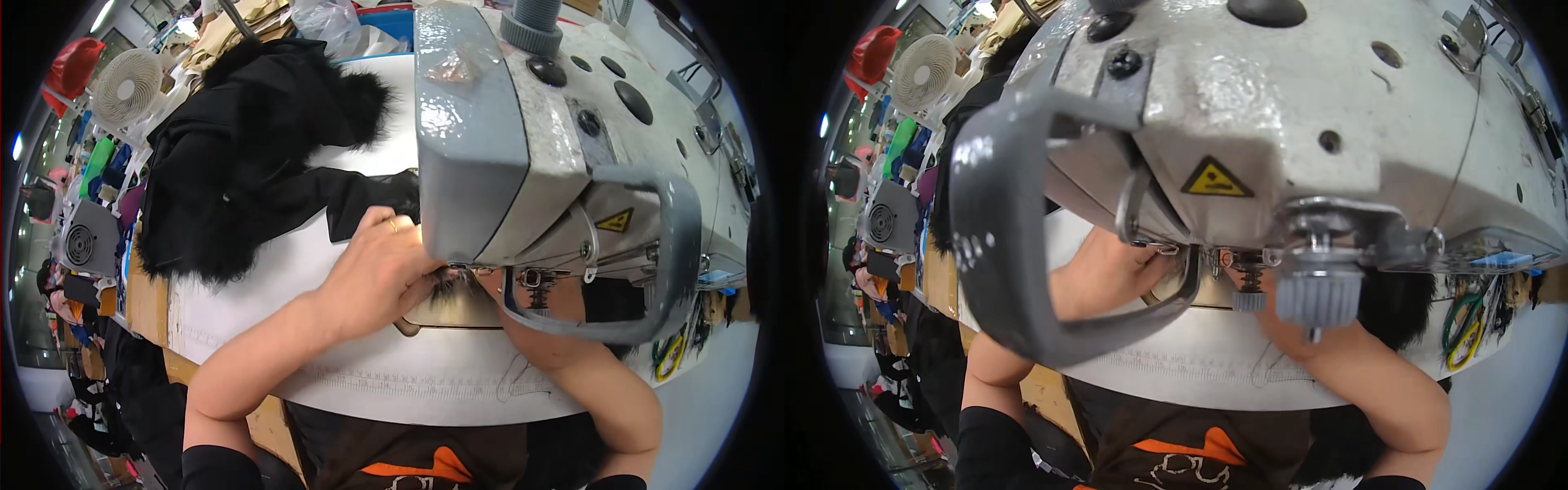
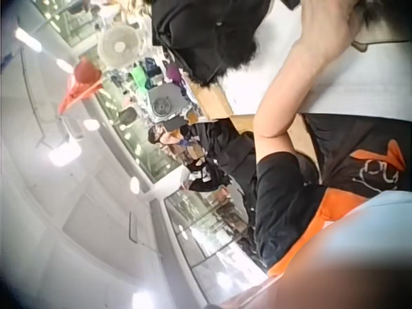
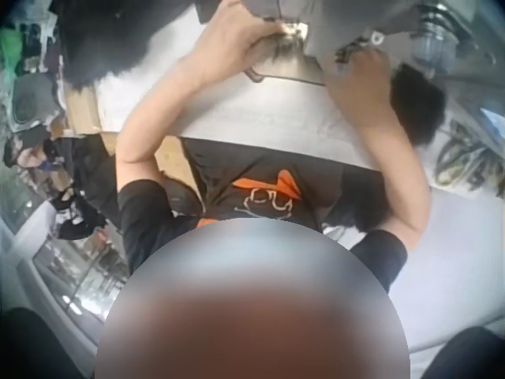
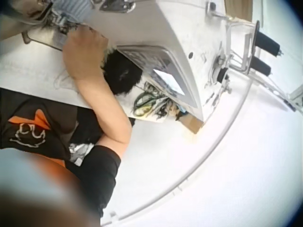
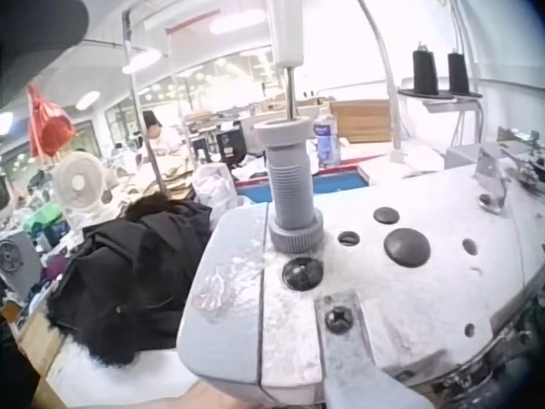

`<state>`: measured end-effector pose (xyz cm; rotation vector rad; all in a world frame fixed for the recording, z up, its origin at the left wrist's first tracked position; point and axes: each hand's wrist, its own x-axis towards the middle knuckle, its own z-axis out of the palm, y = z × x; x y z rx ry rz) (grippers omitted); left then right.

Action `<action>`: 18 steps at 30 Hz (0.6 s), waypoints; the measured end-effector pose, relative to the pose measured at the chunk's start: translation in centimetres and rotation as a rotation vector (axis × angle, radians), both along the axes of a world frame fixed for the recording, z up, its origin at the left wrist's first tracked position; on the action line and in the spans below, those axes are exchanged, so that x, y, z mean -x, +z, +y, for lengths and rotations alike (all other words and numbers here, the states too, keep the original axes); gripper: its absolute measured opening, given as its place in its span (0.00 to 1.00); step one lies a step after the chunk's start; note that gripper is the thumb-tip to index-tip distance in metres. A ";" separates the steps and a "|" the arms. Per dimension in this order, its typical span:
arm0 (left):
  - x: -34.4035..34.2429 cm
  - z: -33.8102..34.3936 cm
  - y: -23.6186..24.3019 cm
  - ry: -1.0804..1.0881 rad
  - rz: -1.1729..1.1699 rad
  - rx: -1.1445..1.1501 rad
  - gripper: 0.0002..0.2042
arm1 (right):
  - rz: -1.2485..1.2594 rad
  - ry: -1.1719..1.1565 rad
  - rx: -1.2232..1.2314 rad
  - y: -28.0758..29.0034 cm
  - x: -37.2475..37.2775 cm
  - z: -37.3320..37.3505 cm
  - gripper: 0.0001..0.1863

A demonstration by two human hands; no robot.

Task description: The person is sewing black fur trim onto fabric pieces using an industrial sewing machine.

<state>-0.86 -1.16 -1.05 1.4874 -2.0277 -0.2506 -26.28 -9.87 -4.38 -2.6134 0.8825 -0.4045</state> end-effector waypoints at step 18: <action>0.1 1.9 0.1 -0.027 -0.511 0.290 0.11 | -0.025 0.267 0.428 2.5 -2.1 -0.6 0.22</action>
